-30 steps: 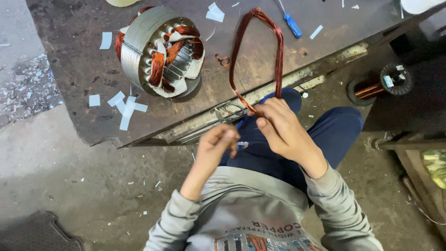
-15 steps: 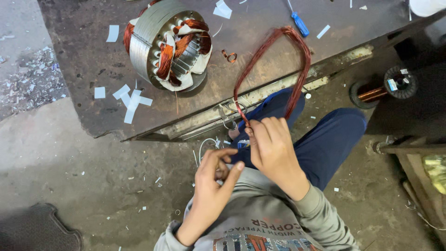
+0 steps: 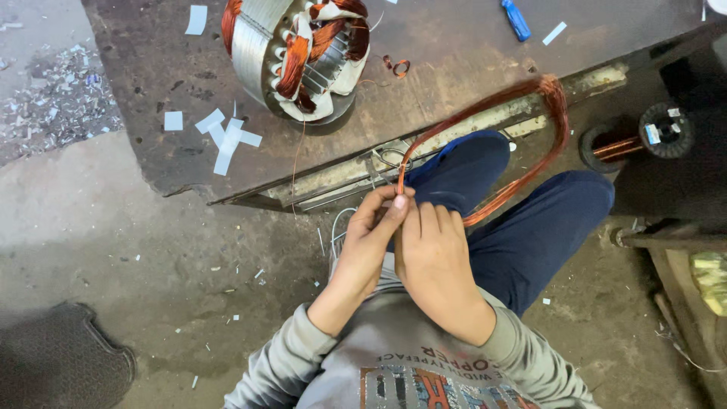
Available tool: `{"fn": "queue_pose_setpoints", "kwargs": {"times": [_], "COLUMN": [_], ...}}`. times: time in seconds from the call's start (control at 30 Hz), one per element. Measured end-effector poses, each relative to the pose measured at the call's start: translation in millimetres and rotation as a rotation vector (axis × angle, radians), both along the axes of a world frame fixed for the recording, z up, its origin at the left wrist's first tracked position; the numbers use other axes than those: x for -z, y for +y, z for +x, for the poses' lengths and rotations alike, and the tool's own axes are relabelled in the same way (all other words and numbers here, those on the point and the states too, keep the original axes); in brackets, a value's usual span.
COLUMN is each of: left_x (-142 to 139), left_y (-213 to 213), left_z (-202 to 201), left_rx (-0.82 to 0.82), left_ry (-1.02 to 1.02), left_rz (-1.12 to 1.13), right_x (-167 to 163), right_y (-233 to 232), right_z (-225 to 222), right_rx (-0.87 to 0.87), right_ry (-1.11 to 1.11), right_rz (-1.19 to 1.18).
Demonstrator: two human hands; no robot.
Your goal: The person uses shears to cut copper wire and then winds the wire into the slots of a motor stator. The person repeatedly cuts and inserts wire segments, adjusting the stator as needed.
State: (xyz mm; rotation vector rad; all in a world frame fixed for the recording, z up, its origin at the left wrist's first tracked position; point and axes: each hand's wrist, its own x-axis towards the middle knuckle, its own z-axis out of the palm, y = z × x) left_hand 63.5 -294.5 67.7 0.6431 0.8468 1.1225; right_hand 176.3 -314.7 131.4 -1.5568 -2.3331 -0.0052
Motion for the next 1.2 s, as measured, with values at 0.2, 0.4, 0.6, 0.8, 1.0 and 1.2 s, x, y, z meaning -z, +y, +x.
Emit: {"fn": "queue_pose_setpoints", "kwargs": {"times": [0.2,0.4,0.6,0.8,1.0,1.2], "left_x": [2.5,-8.3,-17.7,-16.7,-16.6,-18.5], "left_y": [6.2,12.1,9.8,7.7,5.5,9.2], "left_z": [-30.5,-48.2,-59.4,-60.9,-74.1,-87.8], "left_rx": [0.095,0.206,0.289,0.353,0.349,0.315], "left_ry": [0.089,-0.299,-0.185,0.187,0.267,0.232], "left_rz": [0.176,-0.034,-0.067,0.201,0.241,0.056], "right_x": [-25.5,-39.1,-59.5,-41.2,1.3,-15.2], "right_y": [-13.1,-8.0,20.0,94.5,106.3,84.9], "right_z": [1.0,13.4,27.6,20.8,46.4,88.4], "right_rx": [-0.190,-0.323,-0.164,-0.546,-0.335,0.184], "right_ry": [0.231,0.396,0.403,0.541,1.129,1.762], "right_rz": [-0.205,-0.523,0.103,-0.707,-0.966,-0.594]}}
